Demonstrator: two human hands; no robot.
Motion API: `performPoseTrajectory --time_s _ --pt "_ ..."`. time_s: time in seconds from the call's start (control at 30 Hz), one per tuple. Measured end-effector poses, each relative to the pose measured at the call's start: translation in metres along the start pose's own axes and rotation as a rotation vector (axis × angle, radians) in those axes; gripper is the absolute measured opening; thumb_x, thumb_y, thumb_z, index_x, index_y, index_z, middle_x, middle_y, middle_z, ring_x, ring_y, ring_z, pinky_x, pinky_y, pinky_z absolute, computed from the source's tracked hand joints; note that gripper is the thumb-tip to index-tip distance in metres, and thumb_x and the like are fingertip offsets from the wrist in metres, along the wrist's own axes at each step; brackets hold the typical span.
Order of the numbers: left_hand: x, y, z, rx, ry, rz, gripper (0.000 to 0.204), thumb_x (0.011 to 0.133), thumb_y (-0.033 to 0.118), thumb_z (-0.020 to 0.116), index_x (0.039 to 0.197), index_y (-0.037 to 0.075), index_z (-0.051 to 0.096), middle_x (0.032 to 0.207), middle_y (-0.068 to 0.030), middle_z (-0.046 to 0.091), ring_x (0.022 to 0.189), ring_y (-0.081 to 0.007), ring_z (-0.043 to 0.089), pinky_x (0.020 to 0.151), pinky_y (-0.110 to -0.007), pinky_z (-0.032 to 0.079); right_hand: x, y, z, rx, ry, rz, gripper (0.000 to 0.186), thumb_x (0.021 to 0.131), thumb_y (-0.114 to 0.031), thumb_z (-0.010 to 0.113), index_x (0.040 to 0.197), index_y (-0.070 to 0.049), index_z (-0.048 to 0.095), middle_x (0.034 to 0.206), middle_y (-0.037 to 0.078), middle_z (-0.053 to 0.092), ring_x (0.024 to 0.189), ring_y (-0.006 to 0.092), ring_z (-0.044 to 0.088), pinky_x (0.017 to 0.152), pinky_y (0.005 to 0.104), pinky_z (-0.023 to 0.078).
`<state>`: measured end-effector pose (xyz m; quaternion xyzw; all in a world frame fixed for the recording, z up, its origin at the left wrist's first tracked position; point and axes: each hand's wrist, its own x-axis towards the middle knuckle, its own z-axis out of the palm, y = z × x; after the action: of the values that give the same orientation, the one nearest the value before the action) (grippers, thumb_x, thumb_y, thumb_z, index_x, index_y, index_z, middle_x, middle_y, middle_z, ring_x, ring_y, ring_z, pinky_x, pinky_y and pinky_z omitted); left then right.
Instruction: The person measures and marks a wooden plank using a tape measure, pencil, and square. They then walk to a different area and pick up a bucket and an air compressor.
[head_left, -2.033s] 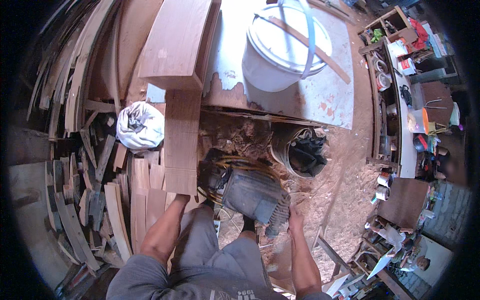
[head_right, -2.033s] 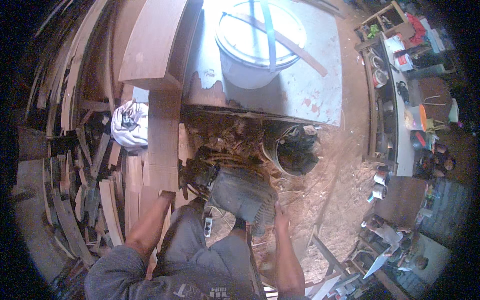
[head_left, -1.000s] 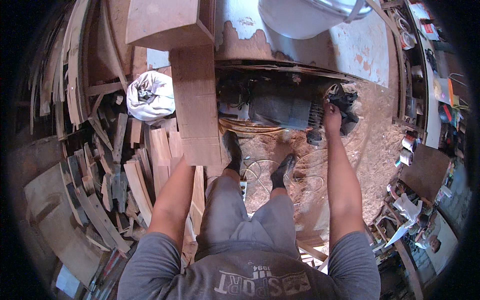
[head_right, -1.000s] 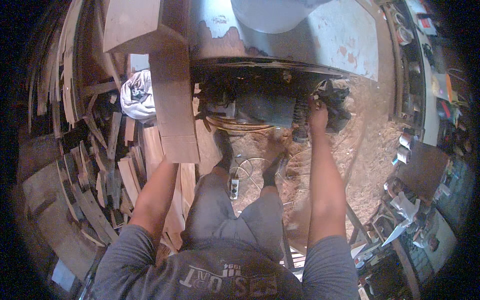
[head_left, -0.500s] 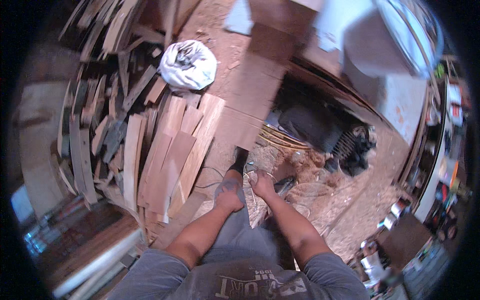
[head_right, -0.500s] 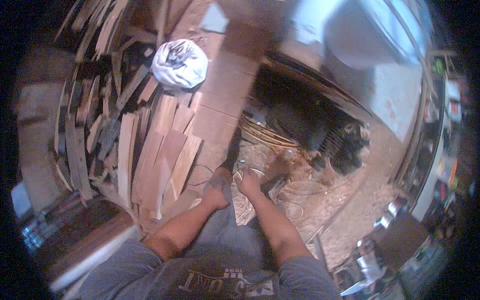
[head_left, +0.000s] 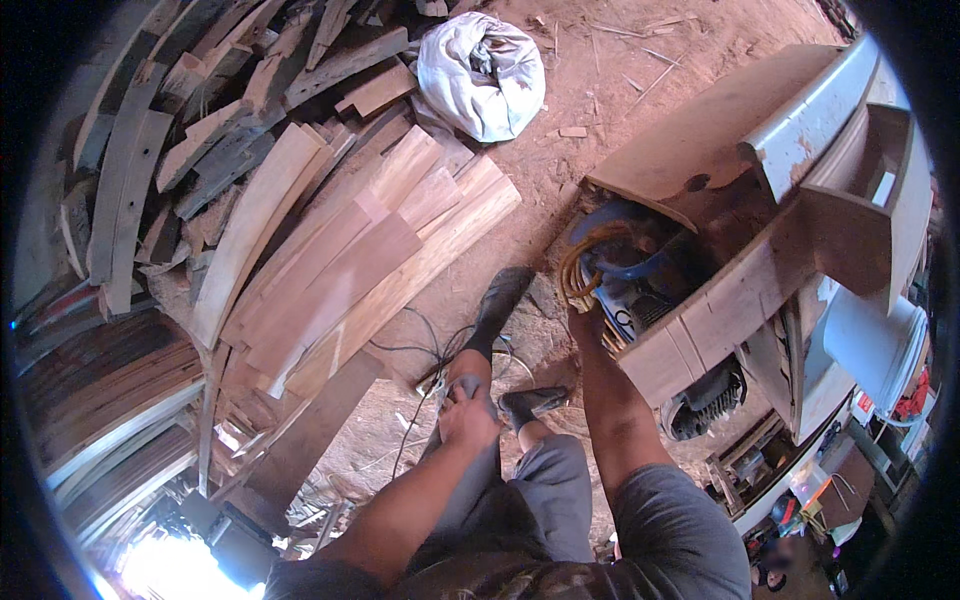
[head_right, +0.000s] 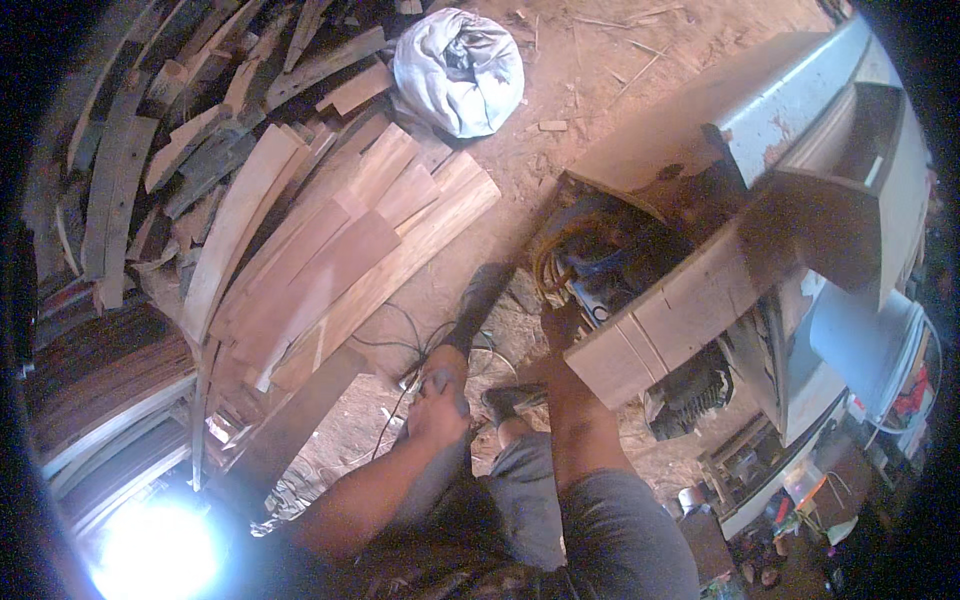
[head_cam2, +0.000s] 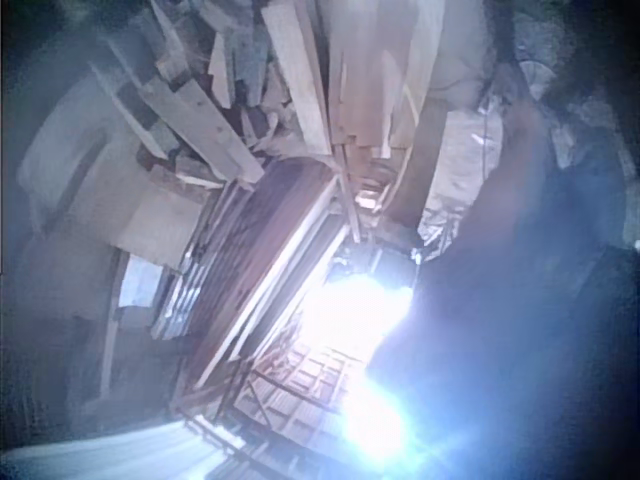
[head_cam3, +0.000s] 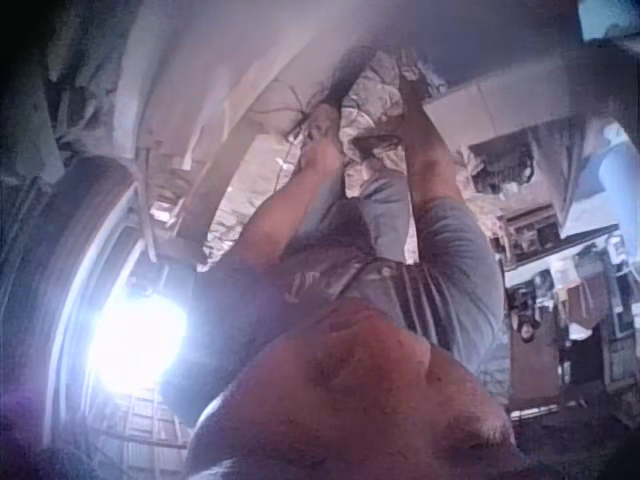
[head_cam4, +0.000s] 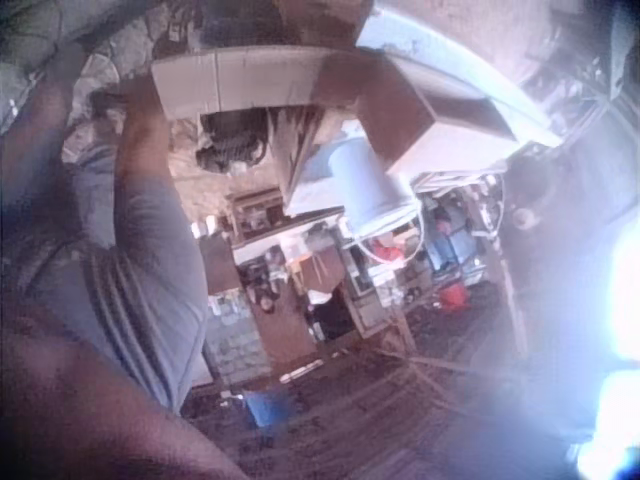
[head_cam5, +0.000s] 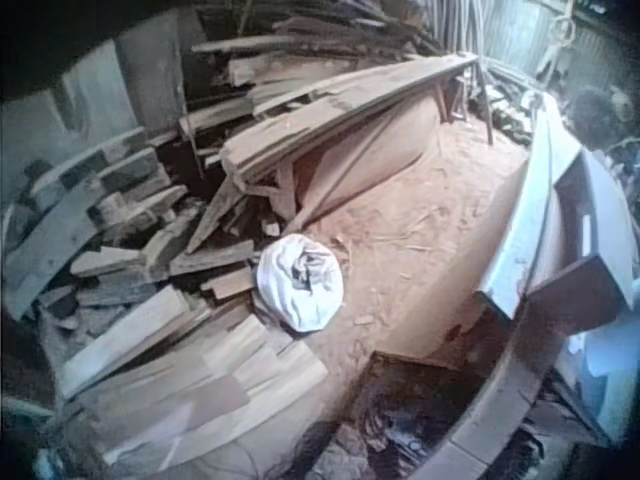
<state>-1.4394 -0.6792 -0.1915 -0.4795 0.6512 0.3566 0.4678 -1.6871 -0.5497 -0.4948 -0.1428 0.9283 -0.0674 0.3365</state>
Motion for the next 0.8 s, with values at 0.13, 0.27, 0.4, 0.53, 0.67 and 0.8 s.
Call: performPoseTrajectory --time_s 0.13,0.27,0.4,0.53,0.67,0.8 --pt "0.008 -0.002 -0.007 0.028 0.019 0.011 0.084 0.087 0.05 0.083 0.158 0.017 0.051 0.168 -0.0273 0.037 0.146 -0.0506 0.049 0.117 -0.058 0.046 -0.007 -0.043 -0.015 0.145 0.01 -0.022 0.098 0.09 -0.046 0.082 0.16 0.008 0.038 0.158 0.036 0.048 0.147 0.0498 0.048 0.123 0.0522 0.041" --pt "0.013 -0.004 -0.01 0.048 0.021 0.042 0.084 0.088 0.051 0.083 0.158 0.018 0.051 0.169 -0.027 0.036 0.146 -0.0503 0.048 0.117 -0.059 0.044 -0.013 -0.087 0.003 0.289 0.016 -0.027 0.097 0.093 -0.04 0.082 0.162 0.008 0.034 0.162 0.036 0.042 0.151 0.0488 0.043 0.125 0.0507 0.039" --pt "0.015 -0.002 -0.017 0.132 -0.005 0.035 0.086 0.085 0.053 0.085 0.156 0.017 0.053 0.168 -0.0275 0.036 0.145 -0.0514 0.049 0.115 -0.058 0.047 -0.034 -0.073 0.036 0.388 -0.024 -0.034 0.093 0.095 -0.041 0.08 0.162 0.005 0.036 0.161 0.036 0.044 0.15 0.0496 0.044 0.126 0.0525 0.037" --pt "0.023 -0.004 -0.013 0.209 -0.013 0.044 0.085 0.084 0.054 0.085 0.154 0.016 0.055 0.166 -0.0285 0.039 0.142 -0.0525 0.051 0.114 -0.056 0.049 -0.105 -0.008 0.073 0.302 -0.057 0.099 0.088 0.096 -0.057 0.074 0.154 0.004 0.05 0.156 0.036 0.05 0.144 0.05 0.051 0.124 0.052 0.039" --pt "0.032 0.001 -0.009 0.308 -0.013 0.061 0.081 0.087 0.053 0.08 0.155 0.015 0.056 0.162 -0.0282 0.045 0.141 -0.0497 0.055 0.114 -0.054 0.05 -0.202 0.06 0.052 0.28 -0.067 0.089 0.061 0.102 -0.052 0.064 0.131 0.001 0.07 0.129 0.035 0.069 0.12 0.0502 0.068 0.109 0.0591 0.05" --pt "0.088 -0.01 0.002 0.291 -0.099 0.134 0.073 0.094 0.052 0.072 0.154 0.015 0.057 0.154 -0.0264 0.056 0.141 -0.0436 0.057 0.113 -0.05 0.051 -0.31 0.071 -0.051 0.047 -0.288 0.25 0.067 0.093 -0.049 0.072 0.14 -0.002 0.064 0.131 0.032 0.069 0.119 0.0465 0.069 0.107 0.0568 0.052"
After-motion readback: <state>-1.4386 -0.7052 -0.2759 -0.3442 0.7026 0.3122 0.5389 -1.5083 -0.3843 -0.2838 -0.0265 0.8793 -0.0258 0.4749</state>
